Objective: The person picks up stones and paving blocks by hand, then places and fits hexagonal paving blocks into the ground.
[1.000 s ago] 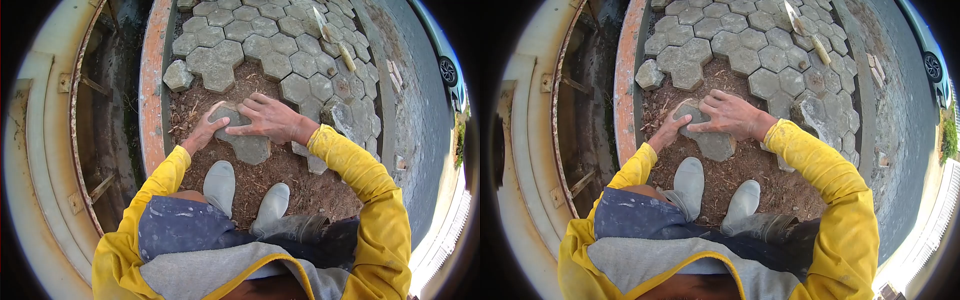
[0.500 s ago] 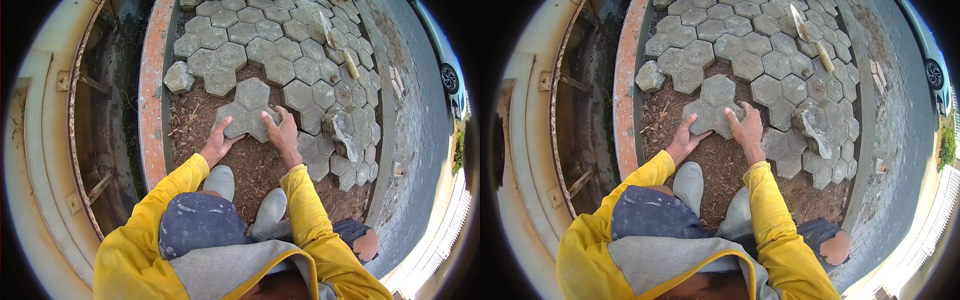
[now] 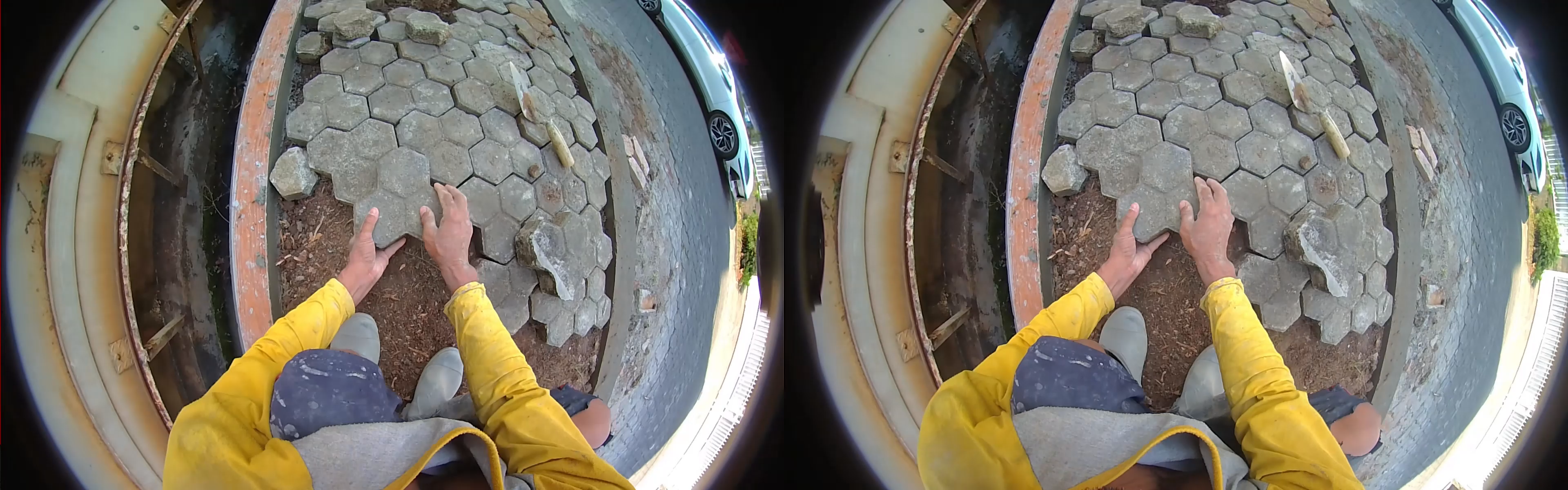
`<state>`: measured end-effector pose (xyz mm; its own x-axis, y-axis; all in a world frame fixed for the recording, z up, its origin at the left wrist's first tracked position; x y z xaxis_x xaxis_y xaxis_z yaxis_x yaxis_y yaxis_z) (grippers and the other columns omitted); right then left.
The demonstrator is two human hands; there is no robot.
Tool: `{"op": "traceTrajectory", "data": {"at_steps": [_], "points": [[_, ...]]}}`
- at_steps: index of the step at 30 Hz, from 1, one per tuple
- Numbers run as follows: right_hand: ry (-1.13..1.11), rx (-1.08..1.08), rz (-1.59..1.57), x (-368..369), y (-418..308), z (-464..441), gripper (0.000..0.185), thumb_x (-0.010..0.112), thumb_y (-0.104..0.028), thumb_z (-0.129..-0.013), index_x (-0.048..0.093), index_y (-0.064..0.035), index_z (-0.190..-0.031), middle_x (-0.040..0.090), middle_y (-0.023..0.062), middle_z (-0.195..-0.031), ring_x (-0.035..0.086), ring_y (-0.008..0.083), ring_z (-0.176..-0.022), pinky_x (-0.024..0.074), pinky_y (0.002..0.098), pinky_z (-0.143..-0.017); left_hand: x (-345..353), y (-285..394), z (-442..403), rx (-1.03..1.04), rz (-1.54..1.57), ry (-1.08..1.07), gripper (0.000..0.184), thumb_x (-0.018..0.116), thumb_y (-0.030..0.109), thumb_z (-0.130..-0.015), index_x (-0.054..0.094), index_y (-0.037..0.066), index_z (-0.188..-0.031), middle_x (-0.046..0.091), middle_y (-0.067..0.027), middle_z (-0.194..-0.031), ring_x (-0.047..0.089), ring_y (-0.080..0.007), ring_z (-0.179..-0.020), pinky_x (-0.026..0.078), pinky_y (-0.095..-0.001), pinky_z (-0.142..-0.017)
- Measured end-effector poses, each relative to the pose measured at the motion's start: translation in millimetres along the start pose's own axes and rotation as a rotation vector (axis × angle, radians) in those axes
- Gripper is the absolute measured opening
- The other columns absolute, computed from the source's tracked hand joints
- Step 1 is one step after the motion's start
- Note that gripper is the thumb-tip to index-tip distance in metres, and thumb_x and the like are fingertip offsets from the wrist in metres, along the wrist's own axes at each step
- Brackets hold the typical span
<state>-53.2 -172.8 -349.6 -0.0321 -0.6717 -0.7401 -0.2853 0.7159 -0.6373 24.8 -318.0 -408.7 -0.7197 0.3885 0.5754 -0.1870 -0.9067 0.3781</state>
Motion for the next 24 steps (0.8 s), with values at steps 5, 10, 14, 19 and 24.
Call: {"op": "traceTrajectory", "data": {"at_steps": [5,10,14,19,24], "points": [[-0.167,0.040,0.014,-12,-11,2,0.082,0.083,-0.033,-0.073,0.049,-0.0061,-0.143,0.049,0.0193,-0.142,0.049,0.0382,-0.131,0.0406,0.0476,-0.108,-4,-2,-1,0.029,-0.014,-0.045,0.076,0.078,0.037,-0.088,0.037,0.012,-0.146,0.048,-0.0133,-0.142,0.048,-0.0336,-0.131,0.041,-0.0646,-0.107],[-0.464,-0.040,0.450,-33,-28,3,0.127,0.093,-0.042,-0.055,0.024,-0.0061,-0.156,0.039,0.0157,-0.151,0.038,0.0373,-0.140,0.0200,0.0612,-0.118,-1,-2,-7,0.067,-0.055,-0.070,0.077,0.077,0.038,-0.088,0.035,0.013,-0.147,0.046,-0.0123,-0.144,0.047,-0.0339,-0.133,0.040,-0.0669,-0.107],[-0.379,-0.201,0.539,-18,-21,7,0.126,0.093,-0.040,-0.053,0.026,-0.0022,-0.153,0.040,0.0164,-0.147,0.038,0.0379,-0.138,0.0208,0.0572,-0.119,-17,-3,-9,0.008,-0.080,-0.069,0.080,0.076,0.041,-0.089,0.032,0.013,-0.150,0.042,-0.0128,-0.148,0.042,-0.0336,-0.137,0.034,-0.0656,-0.112],[-0.437,-0.179,0.369,-13,-13,-6,0.116,0.088,-0.027,-0.058,0.026,0.0016,-0.151,0.043,0.0183,-0.141,0.042,0.0379,-0.130,0.0251,0.0523,-0.118,-15,3,0,0.007,-0.158,-0.122,0.084,0.075,0.047,-0.089,0.030,0.012,-0.151,0.042,-0.0135,-0.149,0.042,-0.0332,-0.138,0.031,-0.0636,-0.115],[-0.496,-0.110,0.358,-2,2,3,0.113,0.087,-0.023,-0.059,0.026,0.0034,-0.151,0.042,0.0190,-0.142,0.041,0.0388,-0.133,0.0307,0.0514,-0.115,-18,5,-2,0.104,-0.437,-0.078,0.080,0.077,0.048,-0.087,0.037,0.007,-0.143,0.045,-0.0142,-0.142,0.047,-0.0309,-0.131,0.044,-0.0597,-0.106]]}}
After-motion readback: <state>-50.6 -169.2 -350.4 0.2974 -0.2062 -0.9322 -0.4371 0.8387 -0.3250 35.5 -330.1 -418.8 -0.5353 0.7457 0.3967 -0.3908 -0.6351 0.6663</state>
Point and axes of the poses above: each hand's wrist, its own z-axis away from the middle knuckle, its own x-axis out of the palm, y = z × x, the point moved 3 cm from there along -z, towards the middle knuckle
